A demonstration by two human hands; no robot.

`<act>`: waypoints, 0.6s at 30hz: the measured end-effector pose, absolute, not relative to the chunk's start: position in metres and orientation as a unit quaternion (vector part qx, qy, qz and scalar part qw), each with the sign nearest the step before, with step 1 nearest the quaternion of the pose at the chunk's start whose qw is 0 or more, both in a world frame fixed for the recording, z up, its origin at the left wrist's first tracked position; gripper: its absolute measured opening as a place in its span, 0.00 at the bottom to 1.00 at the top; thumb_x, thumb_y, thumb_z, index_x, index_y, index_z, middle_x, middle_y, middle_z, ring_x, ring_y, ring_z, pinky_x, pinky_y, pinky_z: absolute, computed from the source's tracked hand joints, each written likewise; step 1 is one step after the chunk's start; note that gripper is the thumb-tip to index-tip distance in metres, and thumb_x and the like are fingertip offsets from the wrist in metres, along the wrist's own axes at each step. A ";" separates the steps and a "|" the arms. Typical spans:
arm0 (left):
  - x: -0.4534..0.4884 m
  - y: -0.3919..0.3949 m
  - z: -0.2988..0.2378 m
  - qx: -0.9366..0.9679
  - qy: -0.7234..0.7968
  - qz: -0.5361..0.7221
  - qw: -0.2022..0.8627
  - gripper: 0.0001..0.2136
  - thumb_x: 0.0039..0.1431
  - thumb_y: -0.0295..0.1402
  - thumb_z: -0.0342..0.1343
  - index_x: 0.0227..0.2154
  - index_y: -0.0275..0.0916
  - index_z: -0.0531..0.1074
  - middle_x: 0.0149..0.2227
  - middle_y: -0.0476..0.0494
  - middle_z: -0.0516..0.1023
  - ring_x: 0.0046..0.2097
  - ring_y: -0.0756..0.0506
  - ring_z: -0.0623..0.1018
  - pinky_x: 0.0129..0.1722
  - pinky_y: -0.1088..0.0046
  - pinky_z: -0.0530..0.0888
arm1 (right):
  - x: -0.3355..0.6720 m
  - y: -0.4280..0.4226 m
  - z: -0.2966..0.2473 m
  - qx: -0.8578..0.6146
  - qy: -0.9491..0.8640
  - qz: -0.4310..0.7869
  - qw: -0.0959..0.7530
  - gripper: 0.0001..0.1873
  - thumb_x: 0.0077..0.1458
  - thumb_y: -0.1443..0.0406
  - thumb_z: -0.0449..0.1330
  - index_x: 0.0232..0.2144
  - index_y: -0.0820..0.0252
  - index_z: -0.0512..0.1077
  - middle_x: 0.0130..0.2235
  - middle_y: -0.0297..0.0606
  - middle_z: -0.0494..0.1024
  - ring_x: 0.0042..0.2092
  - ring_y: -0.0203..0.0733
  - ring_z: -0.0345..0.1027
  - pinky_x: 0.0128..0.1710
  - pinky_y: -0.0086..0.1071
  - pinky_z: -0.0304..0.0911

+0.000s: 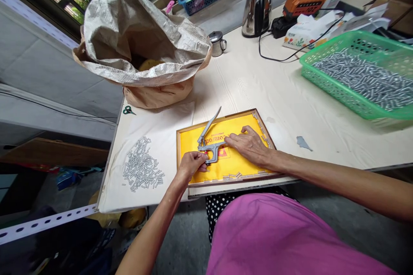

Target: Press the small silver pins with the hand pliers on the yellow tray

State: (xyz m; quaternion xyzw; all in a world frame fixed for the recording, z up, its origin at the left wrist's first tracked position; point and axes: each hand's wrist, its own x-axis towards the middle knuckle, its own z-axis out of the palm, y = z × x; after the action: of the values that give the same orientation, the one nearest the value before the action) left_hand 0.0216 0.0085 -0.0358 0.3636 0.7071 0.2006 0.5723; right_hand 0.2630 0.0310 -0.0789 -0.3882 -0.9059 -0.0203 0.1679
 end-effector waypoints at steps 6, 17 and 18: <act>0.024 0.009 -0.034 0.359 0.718 0.190 0.565 0.12 0.49 0.33 0.69 0.23 0.33 0.72 0.17 0.51 0.74 0.18 0.54 0.74 0.24 0.78 0.77 | 0.264 0.032 -0.078 -0.396 -0.905 -0.025 0.153 0.13 0.66 0.72 0.47 0.42 0.58 0.71 0.33 0.33 0.76 0.30 0.37 0.59 0.47 0.41 0.44; 0.024 0.006 -0.039 0.366 0.721 0.206 0.551 0.11 0.49 0.33 0.69 0.24 0.33 0.73 0.16 0.51 0.74 0.18 0.53 0.74 0.23 0.79 0.76 | 0.270 0.072 -0.050 -0.369 -0.916 -0.017 0.159 0.39 0.55 0.47 0.62 0.62 0.59 0.59 0.64 0.53 0.61 0.64 0.63 0.50 0.59 0.61 0.44; 0.024 0.005 -0.039 0.365 0.721 0.212 0.549 0.12 0.49 0.33 0.69 0.24 0.33 0.73 0.17 0.52 0.74 0.18 0.53 0.74 0.23 0.79 0.76 | 0.270 0.080 -0.051 -0.356 -0.922 -0.013 0.152 0.43 0.52 0.46 0.63 0.63 0.59 0.58 0.65 0.54 0.60 0.65 0.65 0.47 0.60 0.63 0.43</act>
State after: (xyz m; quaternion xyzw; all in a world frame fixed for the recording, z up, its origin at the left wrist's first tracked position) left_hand 0.0240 0.0051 -0.0392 0.3655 0.7210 0.2120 0.5492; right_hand 0.2698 0.0796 -0.0506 -0.3564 -0.9217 -0.0131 0.1523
